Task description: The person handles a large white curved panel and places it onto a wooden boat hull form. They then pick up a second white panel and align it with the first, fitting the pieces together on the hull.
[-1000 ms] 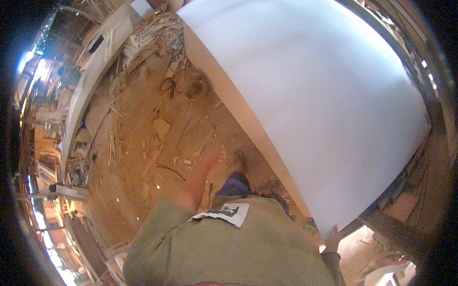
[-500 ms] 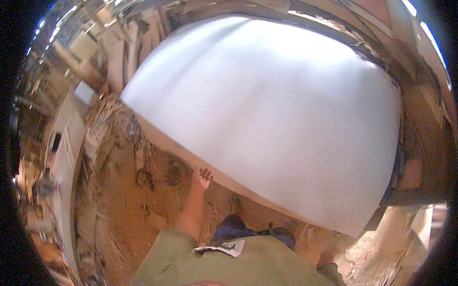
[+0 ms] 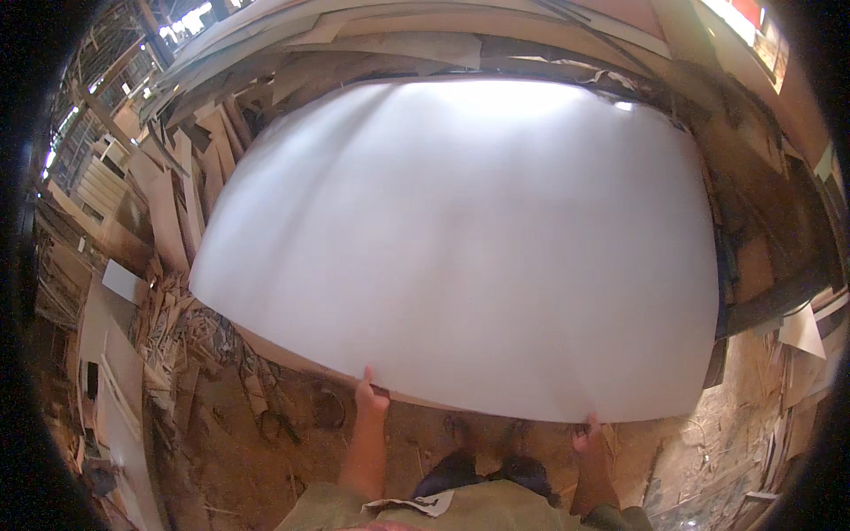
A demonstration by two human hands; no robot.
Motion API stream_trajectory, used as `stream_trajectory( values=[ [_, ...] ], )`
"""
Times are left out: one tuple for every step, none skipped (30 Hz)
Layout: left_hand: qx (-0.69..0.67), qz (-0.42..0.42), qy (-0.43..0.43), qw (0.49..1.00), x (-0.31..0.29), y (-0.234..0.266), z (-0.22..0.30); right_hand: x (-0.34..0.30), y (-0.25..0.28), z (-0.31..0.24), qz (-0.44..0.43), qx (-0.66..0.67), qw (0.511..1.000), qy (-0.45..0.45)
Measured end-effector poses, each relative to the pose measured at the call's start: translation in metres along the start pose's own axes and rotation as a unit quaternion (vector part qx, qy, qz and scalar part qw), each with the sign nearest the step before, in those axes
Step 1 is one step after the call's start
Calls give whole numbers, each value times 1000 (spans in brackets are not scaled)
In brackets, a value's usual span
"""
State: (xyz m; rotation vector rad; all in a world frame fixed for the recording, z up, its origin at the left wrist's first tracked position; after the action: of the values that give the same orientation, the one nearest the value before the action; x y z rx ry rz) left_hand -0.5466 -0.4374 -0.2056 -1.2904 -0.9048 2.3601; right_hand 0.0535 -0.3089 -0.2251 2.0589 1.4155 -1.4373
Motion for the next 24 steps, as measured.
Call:
stream_trajectory(
  values=[
    [-7, -30, -8, 999, -4, 1, 2, 1, 7, 0, -4, -7, 1000, 4],
    [18, 17, -13, 1000, -12, 16, 1, 0, 16, 3, 8, 4, 1000, -5],
    [36, 22, -26, 999, -21, 25, 2, -2, 25, 5, 15, 11, 1000, -3],
    [110, -18, -69, 991, -36, 27, 6, -5, 33, 8, 32, 18, 999, -7],
    [150, -3, -70, 986, -44, 36, 3, -9, 39, 10, 41, 35, 999, -12],
    [222, -67, -89, 969, -54, 30, 1, -15, 47, 13, 59, 51, 997, -24],
    [258, -39, -67, 963, -69, 44, -8, -21, 55, 15, 85, 66, 994, -31],
    [311, -76, -99, 942, -87, 46, -11, -26, 56, 16, 77, 64, 994, -38],
    [356, -98, -139, 919, -103, 48, -13, -32, 60, 16, 76, 61, 994, -41],
    [350, -122, -151, 916, -111, 51, -13, -38, 67, 16, 91, 58, 993, -47],
    [326, -80, -114, 935, -114, 68, -17, -42, 66, 17, 59, 82, 993, -62],
    [248, -43, -49, 966, -116, 85, -25, -47, 69, 18, 42, 107, 990, -78],
    [185, 3, 11, 983, -118, 103, -34, -49, 68, 19, -5, 135, 986, -98],
    [105, 2, 43, 994, -120, 111, -40, -50, 72, 14, -38, 21, 997, -70],
    [42, 10, 71, 997, -122, 120, -45, -52, 71, 12, -101, -92, 990, -44],
    [-8, 43, 101, 994, -123, 131, -51, -53, 68, 11, -162, -202, 966, -17],
    [-13, 31, 104, 994, -122, 135, -53, -51, 74, 15, -141, -114, 982, -62],
    [-5, 45, 110, 993, -124, 143, -55, -52, 77, 18, -117, -25, 987, -106],
    [7, 94, 118, 988, -125, 155, -56, -53, 80, 22, -52, 64, 986, -147],
    [-3, 54, 119, 991, -123, 151, -58, -57, 71, 25, -54, 84, 977, -190],
    [-10, 50, 122, 991, -123, 151, -58, -66, 64, 24, -16, 102, 968, -231],
    [-20, 41, 128, 991, -123, 150, -60, -78, 60, 20, 63, 109, 958, -256],
    [-22, 49, 140, 989, -124, 151, -61, -90, 44, 16, 88, 120, 948, -283],
    [-26, 51, 155, 986, -124, 150, -63, -102, 33, 8, 152, 120, 936, -294]
  ],
)
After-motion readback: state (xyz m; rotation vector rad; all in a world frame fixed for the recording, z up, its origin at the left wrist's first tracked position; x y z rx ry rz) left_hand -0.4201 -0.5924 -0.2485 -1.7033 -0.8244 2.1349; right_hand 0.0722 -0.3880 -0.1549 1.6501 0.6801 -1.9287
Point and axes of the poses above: each hand's wrist, its own x-axis towards the middle knuckle, its own y-axis out of the back of the hand, z = x × y, the point moved 8 cm from there along x, towards the middle knuckle, and after that the axes turned 2 degrees about -x, right-handed, at the moved point
